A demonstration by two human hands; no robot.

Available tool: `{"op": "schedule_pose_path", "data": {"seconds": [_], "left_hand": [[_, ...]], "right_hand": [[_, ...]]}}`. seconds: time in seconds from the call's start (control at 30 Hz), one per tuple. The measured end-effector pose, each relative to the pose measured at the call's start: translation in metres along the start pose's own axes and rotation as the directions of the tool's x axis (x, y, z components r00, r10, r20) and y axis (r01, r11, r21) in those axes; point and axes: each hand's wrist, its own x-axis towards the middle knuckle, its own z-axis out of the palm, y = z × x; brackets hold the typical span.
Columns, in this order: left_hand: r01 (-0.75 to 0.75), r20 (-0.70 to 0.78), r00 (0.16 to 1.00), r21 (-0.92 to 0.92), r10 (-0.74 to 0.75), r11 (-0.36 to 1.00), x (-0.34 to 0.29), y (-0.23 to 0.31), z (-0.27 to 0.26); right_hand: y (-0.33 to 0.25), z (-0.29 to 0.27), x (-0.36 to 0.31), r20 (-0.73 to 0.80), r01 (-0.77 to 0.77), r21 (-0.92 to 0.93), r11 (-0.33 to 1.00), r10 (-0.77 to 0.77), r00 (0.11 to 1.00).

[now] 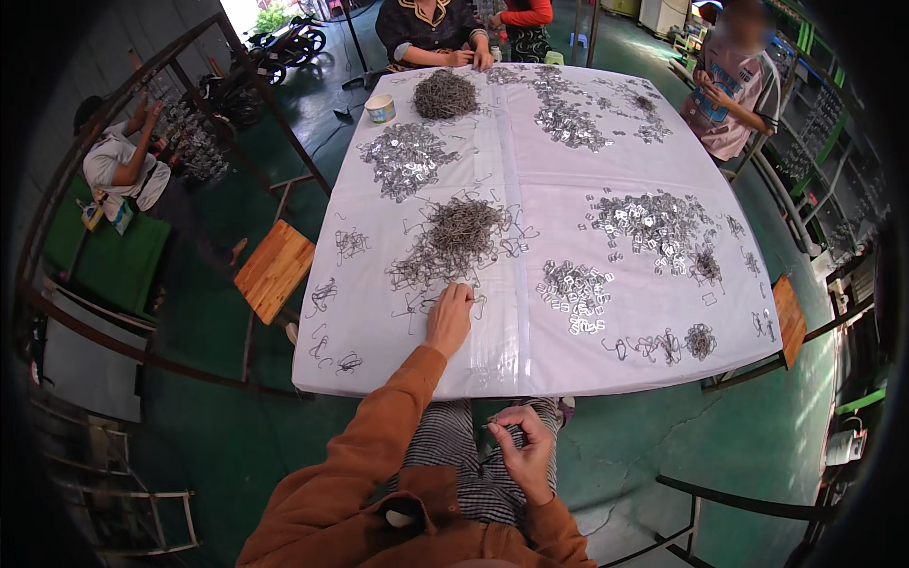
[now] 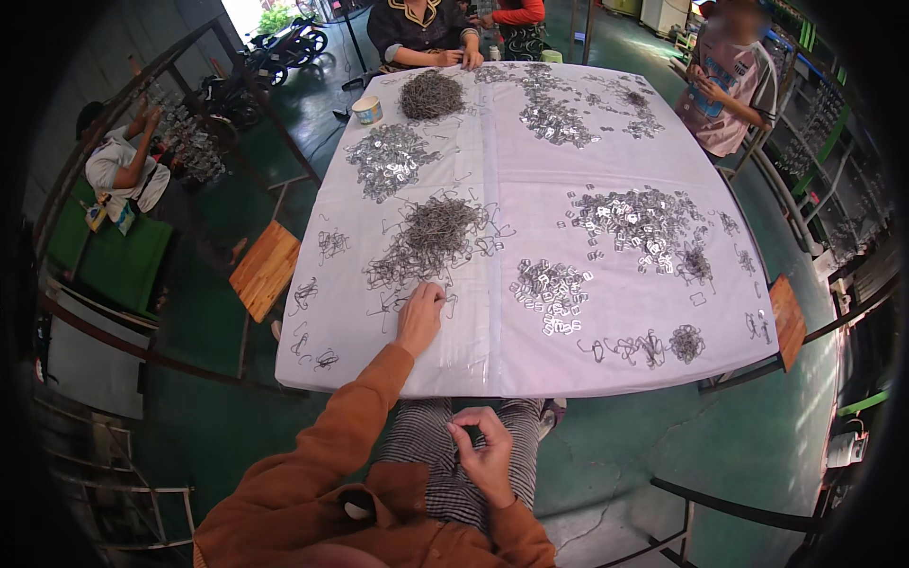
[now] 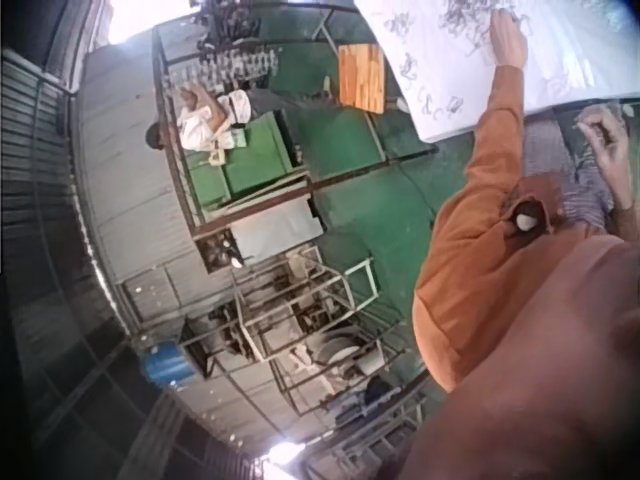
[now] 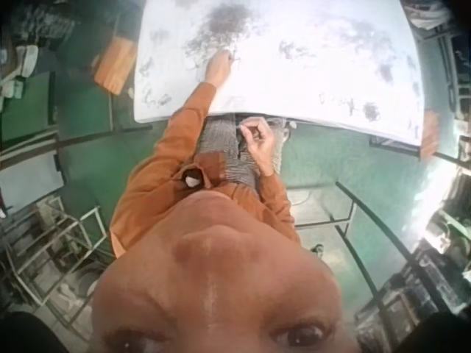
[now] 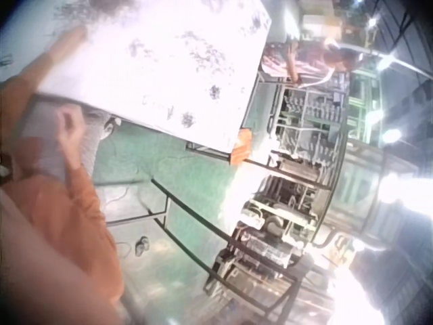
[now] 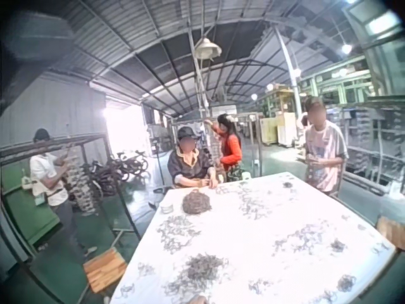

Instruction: The person sorts small metal spring-like fasteners on a large paper-covered table, picking them up one by one and hanging some on a metal chain rack.

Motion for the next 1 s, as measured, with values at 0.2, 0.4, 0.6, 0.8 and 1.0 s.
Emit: {"op": "schedule_pose_path", "data": {"seconds": [0.2,0.4,0.6,0.8,1.0], "left_hand": [[-0.074,-0.202,0.979,-0.210,0.031,0.975,-0.012,-0.001,-0.005],[-0.122,-0.262,0.964,-0.295,0.043,0.948,-0.013,-0.005,-0.007],[-0.026,-0.265,0.961,-0.373,-0.080,0.927,-0.010,-0.001,-0.009],[-0.032,-0.296,0.952,-0.365,-0.083,0.930,-0.009,-0.003,-0.015],[-0.028,-0.290,0.954,-0.353,-0.081,0.935,-0.011,-0.004,-0.011]], "right_hand": [[0.007,0.002,0.003,-0.023,-0.004,-0.035,0.999,0.003,1.000],[0.015,0.007,0.007,0.008,-0.006,-0.038,0.999,0.006,1.000],[0.015,0.011,0.011,0.048,-0.020,-0.063,0.998,0.023,0.999],[0.016,0.015,0.013,0.074,-0.004,-0.091,0.996,0.010,0.997],[0.013,0.014,0.010,0.064,0.024,-0.104,0.994,-0.017,0.998]]}}
